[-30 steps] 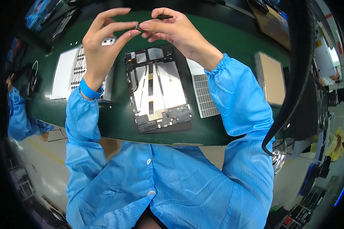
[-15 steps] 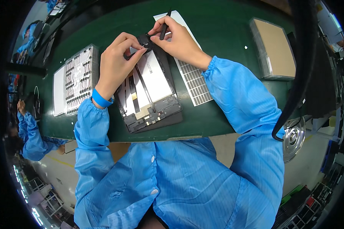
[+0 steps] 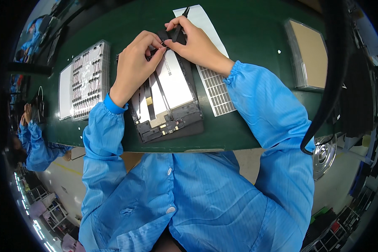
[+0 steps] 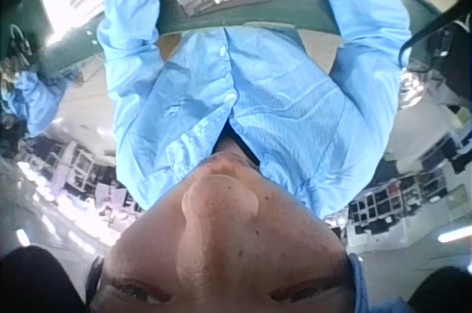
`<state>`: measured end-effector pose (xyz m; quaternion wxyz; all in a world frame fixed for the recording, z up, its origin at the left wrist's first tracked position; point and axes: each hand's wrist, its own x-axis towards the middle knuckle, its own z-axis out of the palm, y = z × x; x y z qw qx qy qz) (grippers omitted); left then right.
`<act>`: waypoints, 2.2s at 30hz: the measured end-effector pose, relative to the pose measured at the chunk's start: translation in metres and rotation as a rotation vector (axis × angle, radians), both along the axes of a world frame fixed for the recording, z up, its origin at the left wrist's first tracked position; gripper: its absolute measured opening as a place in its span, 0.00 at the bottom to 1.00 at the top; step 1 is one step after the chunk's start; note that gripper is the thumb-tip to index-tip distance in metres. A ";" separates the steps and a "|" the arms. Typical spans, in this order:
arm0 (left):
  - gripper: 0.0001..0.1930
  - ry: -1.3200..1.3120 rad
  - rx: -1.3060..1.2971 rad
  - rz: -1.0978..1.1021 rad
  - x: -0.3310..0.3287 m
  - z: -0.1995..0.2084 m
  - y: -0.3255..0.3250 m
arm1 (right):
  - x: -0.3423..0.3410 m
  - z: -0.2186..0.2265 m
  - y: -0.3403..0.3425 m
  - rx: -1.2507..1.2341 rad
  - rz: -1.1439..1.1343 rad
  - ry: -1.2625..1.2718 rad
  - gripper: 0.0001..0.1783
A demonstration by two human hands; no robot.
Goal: The recorder is assembling or repairing an electronic device, applying adhesive strips and components to a tablet-like chassis.
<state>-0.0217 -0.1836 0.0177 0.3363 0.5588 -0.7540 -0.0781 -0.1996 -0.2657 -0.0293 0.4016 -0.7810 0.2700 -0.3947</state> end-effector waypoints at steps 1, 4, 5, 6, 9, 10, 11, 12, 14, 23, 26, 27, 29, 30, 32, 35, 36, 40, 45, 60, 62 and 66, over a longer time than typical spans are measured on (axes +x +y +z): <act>0.06 0.006 0.001 -0.011 0.001 -0.001 0.000 | 0.000 -0.003 -0.002 0.008 0.008 -0.040 0.20; 0.06 0.002 -0.017 -0.012 0.005 -0.004 0.000 | 0.001 -0.001 -0.003 0.010 0.037 -0.020 0.20; 0.06 -0.009 -0.029 -0.012 0.005 -0.006 0.001 | 0.001 0.000 -0.002 0.007 0.040 -0.017 0.20; 0.06 -0.006 -0.031 -0.009 0.006 -0.006 0.001 | 0.001 0.001 -0.002 0.019 0.046 -0.013 0.20; 0.06 -0.013 -0.046 -0.012 0.009 -0.007 0.004 | 0.002 0.001 -0.001 0.031 0.071 -0.011 0.19; 0.06 0.003 -0.057 -0.027 0.010 -0.009 0.006 | 0.003 0.000 0.000 0.030 0.087 -0.017 0.20; 0.06 0.020 -0.077 -0.043 0.011 -0.009 0.003 | 0.003 0.000 -0.001 0.022 0.090 -0.013 0.20; 0.06 0.023 -0.085 -0.041 0.010 -0.010 0.002 | 0.003 -0.003 0.000 0.043 0.083 -0.026 0.20; 0.06 0.049 -0.043 -0.040 0.010 -0.013 0.003 | 0.003 -0.003 0.001 0.061 0.084 -0.038 0.20; 0.06 0.093 -0.042 -0.023 0.007 -0.010 0.003 | 0.006 -0.001 0.000 0.116 0.066 -0.040 0.18; 0.06 0.144 0.000 0.014 0.010 -0.012 0.002 | 0.012 -0.001 0.004 0.167 0.021 -0.036 0.18; 0.06 0.144 -0.003 0.017 0.011 -0.012 0.002 | 0.013 0.002 0.005 0.165 0.025 -0.036 0.18; 0.07 0.118 0.032 0.040 0.011 -0.012 0.000 | 0.013 0.011 0.005 0.272 0.046 0.064 0.18; 0.07 0.118 0.026 0.042 0.011 -0.012 -0.001 | 0.014 0.012 0.004 0.267 0.049 0.064 0.18; 0.09 0.047 0.060 0.061 0.012 -0.011 -0.002 | 0.014 0.012 0.000 0.306 0.064 0.130 0.19; 0.08 0.026 0.075 0.088 0.012 -0.011 -0.004 | 0.011 0.015 -0.002 0.287 0.085 0.138 0.19; 0.08 0.033 0.064 0.093 0.011 -0.008 -0.004 | 0.008 0.013 -0.002 0.275 0.089 0.146 0.19; 0.12 0.028 0.027 0.078 0.016 -0.005 -0.001 | -0.006 0.018 0.020 -0.246 -0.133 0.198 0.18; 0.37 -0.018 -0.086 0.139 0.033 -0.010 0.081 | -0.039 0.052 0.079 -0.375 -0.180 0.624 0.12; 0.46 0.845 -0.097 0.050 0.022 -0.050 0.084 | -0.011 0.059 0.114 0.439 -0.177 -0.380 0.17; 0.40 1.333 0.264 -0.160 0.021 -0.041 0.086 | -0.008 0.050 0.106 0.080 -0.202 -0.457 0.17; 0.33 1.126 0.036 -0.198 0.020 -0.014 0.095 | -0.019 0.037 0.097 0.182 -0.105 -0.473 0.24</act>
